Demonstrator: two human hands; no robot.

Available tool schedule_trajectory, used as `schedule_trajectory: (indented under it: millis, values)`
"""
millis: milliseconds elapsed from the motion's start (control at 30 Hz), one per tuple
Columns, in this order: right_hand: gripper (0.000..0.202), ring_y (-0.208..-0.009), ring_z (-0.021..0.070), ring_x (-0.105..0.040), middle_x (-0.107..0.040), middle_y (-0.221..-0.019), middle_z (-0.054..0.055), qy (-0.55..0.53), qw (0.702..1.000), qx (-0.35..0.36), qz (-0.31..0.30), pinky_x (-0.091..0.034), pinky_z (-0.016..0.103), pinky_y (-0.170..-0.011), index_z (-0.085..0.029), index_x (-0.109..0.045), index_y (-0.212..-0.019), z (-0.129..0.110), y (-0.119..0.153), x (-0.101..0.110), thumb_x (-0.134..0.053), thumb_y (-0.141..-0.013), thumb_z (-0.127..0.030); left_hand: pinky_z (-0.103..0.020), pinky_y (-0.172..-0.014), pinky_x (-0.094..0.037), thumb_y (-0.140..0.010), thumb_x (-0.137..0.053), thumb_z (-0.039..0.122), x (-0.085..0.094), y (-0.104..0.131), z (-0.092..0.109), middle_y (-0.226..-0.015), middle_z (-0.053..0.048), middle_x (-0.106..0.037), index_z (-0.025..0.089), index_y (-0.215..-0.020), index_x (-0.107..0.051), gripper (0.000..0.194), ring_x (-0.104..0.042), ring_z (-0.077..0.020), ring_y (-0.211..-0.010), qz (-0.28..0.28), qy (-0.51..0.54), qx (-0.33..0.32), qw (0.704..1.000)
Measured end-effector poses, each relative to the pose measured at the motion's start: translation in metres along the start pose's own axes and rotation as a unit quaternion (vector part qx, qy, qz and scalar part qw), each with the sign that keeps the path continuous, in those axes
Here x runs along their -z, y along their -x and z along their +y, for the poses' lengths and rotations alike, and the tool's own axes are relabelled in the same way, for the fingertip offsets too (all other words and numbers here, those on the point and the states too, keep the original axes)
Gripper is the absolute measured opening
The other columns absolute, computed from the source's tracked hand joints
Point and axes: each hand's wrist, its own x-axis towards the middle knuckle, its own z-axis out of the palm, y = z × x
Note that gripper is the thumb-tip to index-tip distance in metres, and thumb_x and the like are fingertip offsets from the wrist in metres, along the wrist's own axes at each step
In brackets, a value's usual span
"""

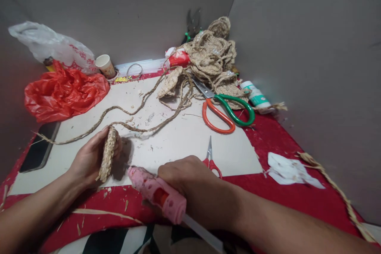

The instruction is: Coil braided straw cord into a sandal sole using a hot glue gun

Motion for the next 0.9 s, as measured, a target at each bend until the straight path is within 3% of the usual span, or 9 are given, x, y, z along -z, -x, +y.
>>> schedule_trajectory:
  millis: [100, 167, 300, 433, 533, 600, 667, 767, 900]
  values:
    - [0.011, -0.052, 0.0118, -0.04, -0.051, -0.061, -0.001, 0.089, 0.995, -0.036, 0.006, -0.019, 0.028, -0.051, -0.019, -0.05, -0.068, 0.002, -0.006, -0.001, -0.057, -0.076, -0.017, -0.02, -0.046, -0.043, -0.068, -0.078, 0.036, 0.006, -0.001, 0.01, -0.06, 0.002, -0.061, 0.016, -0.075, -0.065, 0.025, -0.052, -0.0108, -0.049, 0.049, -0.025, -0.1, 0.993]
    - [0.005, -0.059, 0.0154, -0.05, -0.058, -0.069, 0.001, 0.144, 0.987, -0.075, 0.004, -0.026, 0.028, -0.054, -0.018, -0.054, -0.074, 0.001, -0.009, -0.003, -0.057, -0.078, -0.019, -0.019, -0.048, -0.043, -0.065, -0.08, 0.038, 0.008, 0.0, 0.013, -0.061, 0.002, -0.061, 0.015, -0.076, -0.065, 0.029, -0.053, -0.0107, -0.051, 0.061, -0.03, -0.143, 0.987]
    - [0.017, -0.079, 0.0237, -0.059, -0.063, -0.088, 0.007, 0.188, 0.978, -0.084, -0.022, -0.042, 0.033, -0.067, -0.017, -0.059, -0.09, -0.006, -0.009, -0.001, -0.063, -0.082, -0.031, -0.018, -0.047, -0.042, -0.068, -0.078, 0.036, 0.01, 0.006, 0.014, -0.06, 0.004, -0.058, 0.015, -0.076, -0.064, 0.027, -0.049, -0.0084, -0.049, 0.02, -0.03, -0.171, 0.985]
    - [0.028, -0.086, 0.0263, -0.061, -0.063, -0.097, 0.008, 0.167, 0.983, -0.072, -0.037, -0.049, 0.039, -0.075, -0.018, -0.062, -0.1, -0.023, -0.005, 0.017, -0.07, -0.08, -0.036, -0.018, -0.046, -0.04, -0.072, -0.076, 0.037, 0.015, 0.012, 0.014, -0.059, 0.006, -0.052, 0.018, -0.078, -0.061, 0.026, -0.045, -0.0068, -0.047, -0.019, -0.046, -0.176, 0.983]
    - [0.022, -0.09, 0.0239, -0.062, -0.065, -0.101, 0.009, 0.148, 0.986, 0.0, 0.077, -0.051, 0.038, -0.079, -0.018, -0.06, -0.107, -0.036, -0.013, 0.034, -0.061, -0.088, -0.03, -0.017, -0.049, -0.038, -0.076, -0.073, 0.039, 0.021, 0.015, 0.014, -0.063, 0.006, -0.051, 0.018, -0.08, -0.06, 0.025, -0.044, -0.0069, -0.052, -0.033, -0.084, -0.215, 0.972]
    - [0.027, -0.1, 0.0236, -0.062, -0.065, -0.111, 0.012, 0.139, 0.969, 0.078, 0.19, -0.051, 0.038, -0.086, -0.015, -0.055, -0.117, -0.041, -0.028, 0.041, -0.057, -0.091, -0.025, -0.018, -0.052, -0.038, -0.079, -0.07, 0.041, 0.024, 0.019, 0.014, -0.065, 0.005, -0.05, 0.018, -0.083, -0.06, 0.025, -0.043, -0.0076, -0.055, -0.04, -0.123, -0.238, 0.963]
    - [0.038, -0.11, 0.0241, -0.059, -0.063, -0.12, 0.015, 0.131, 0.948, 0.142, 0.254, -0.049, 0.039, -0.093, -0.014, -0.047, -0.127, -0.04, -0.049, 0.043, -0.056, -0.09, -0.021, -0.019, -0.054, -0.038, -0.082, -0.066, 0.043, 0.025, 0.023, 0.014, -0.067, 0.005, -0.049, 0.018, -0.084, -0.06, 0.025, -0.042, -0.0086, -0.059, -0.044, -0.16, -0.261, 0.951]
    - [0.051, -0.112, 0.0243, -0.059, -0.061, -0.124, 0.015, 0.108, 0.939, 0.185, 0.269, -0.05, 0.041, -0.094, -0.016, -0.038, -0.135, -0.031, -0.08, 0.039, -0.057, -0.088, -0.018, -0.019, -0.057, -0.038, -0.085, -0.063, 0.043, 0.023, 0.028, 0.012, -0.068, 0.004, -0.047, 0.017, -0.079, -0.059, 0.027, -0.04, -0.0096, -0.062, -0.049, -0.197, -0.297, 0.933]
    - [0.04, -0.079, 0.0171, -0.066, -0.067, -0.091, 0.006, 0.037, 0.943, 0.19, 0.272, -0.055, 0.031, -0.073, -0.02, -0.044, -0.125, -0.018, -0.101, 0.027, -0.053, -0.087, -0.013, -0.02, -0.056, -0.037, -0.086, -0.06, 0.041, 0.019, 0.028, 0.011, -0.066, 0.004, -0.044, 0.017, -0.076, -0.057, 0.026, -0.038, -0.01, -0.062, -0.053, -0.217, -0.316, 0.922]
